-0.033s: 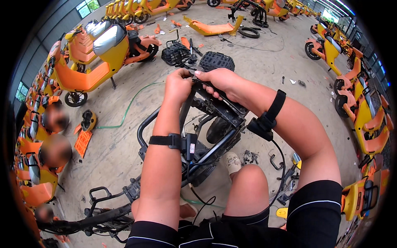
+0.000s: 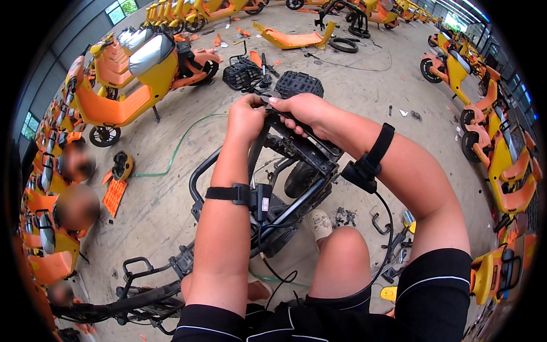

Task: The person attaches components to a black scooter frame using pliers and their hands. They pull wires through the frame and secure plastic brackets and fasteners one by one.

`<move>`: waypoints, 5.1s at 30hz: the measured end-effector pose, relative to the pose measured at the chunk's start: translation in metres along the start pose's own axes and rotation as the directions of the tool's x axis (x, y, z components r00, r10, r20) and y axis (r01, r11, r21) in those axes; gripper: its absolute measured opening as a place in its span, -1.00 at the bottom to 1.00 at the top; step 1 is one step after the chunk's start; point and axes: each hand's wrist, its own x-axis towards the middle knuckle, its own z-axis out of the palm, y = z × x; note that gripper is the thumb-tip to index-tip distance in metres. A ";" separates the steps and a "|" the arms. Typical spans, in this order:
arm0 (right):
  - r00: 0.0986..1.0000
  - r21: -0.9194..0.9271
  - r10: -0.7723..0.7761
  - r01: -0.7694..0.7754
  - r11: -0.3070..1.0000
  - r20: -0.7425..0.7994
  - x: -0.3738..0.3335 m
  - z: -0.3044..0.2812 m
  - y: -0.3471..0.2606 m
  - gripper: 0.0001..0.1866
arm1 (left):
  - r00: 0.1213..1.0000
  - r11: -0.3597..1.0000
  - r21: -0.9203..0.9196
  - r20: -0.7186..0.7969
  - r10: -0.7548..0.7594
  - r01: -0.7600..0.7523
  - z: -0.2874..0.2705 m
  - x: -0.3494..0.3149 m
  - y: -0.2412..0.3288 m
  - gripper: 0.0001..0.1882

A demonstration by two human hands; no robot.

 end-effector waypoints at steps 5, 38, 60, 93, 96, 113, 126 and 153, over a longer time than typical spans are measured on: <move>0.998 -0.113 -0.043 0.049 0.992 0.056 0.006 -0.013 -0.002 -0.51 | 1.000 1.000 0.010 0.011 0.008 -0.008 0.001 0.003 -0.004 -0.84; 0.974 -0.278 0.115 -0.058 0.959 0.194 0.039 -0.047 -0.017 -0.55 | 0.998 0.998 -0.055 0.053 -0.038 0.040 -0.001 -0.001 0.004 -0.87; 0.993 -0.418 0.014 0.035 0.908 0.114 0.030 -0.046 -0.025 -0.43 | 0.997 0.996 -0.083 0.070 -0.030 0.036 -0.002 0.001 0.001 -0.82; 0.872 -0.754 -0.464 0.407 0.515 0.153 0.029 -0.041 -0.012 -0.35 | 0.996 0.999 -0.047 0.087 -0.010 0.015 0.001 0.006 -0.009 -0.82; 0.766 -0.821 -0.574 0.507 0.264 0.289 0.021 -0.044 -0.009 -0.47 | 0.997 0.998 -0.069 0.070 0.011 -0.006 0.001 0.006 -0.010 -0.82; 0.689 -0.959 -0.686 0.279 -0.048 0.234 0.041 -0.036 0.000 -0.74 | 0.995 0.999 -0.041 0.094 -0.014 0.018 0.003 0.012 -0.017 -0.78; 0.537 -0.897 -0.747 0.405 -0.180 0.392 0.067 -0.052 0.004 -0.80 | 0.998 1.000 0.011 0.059 -0.021 0.020 -0.001 0.005 -0.007 -0.79; 0.141 -0.738 -0.776 0.450 -0.503 0.615 0.123 -0.062 -0.005 -0.78 | 0.988 0.998 -0.020 0.144 -0.051 0.055 -0.012 0.007 -0.002 -0.77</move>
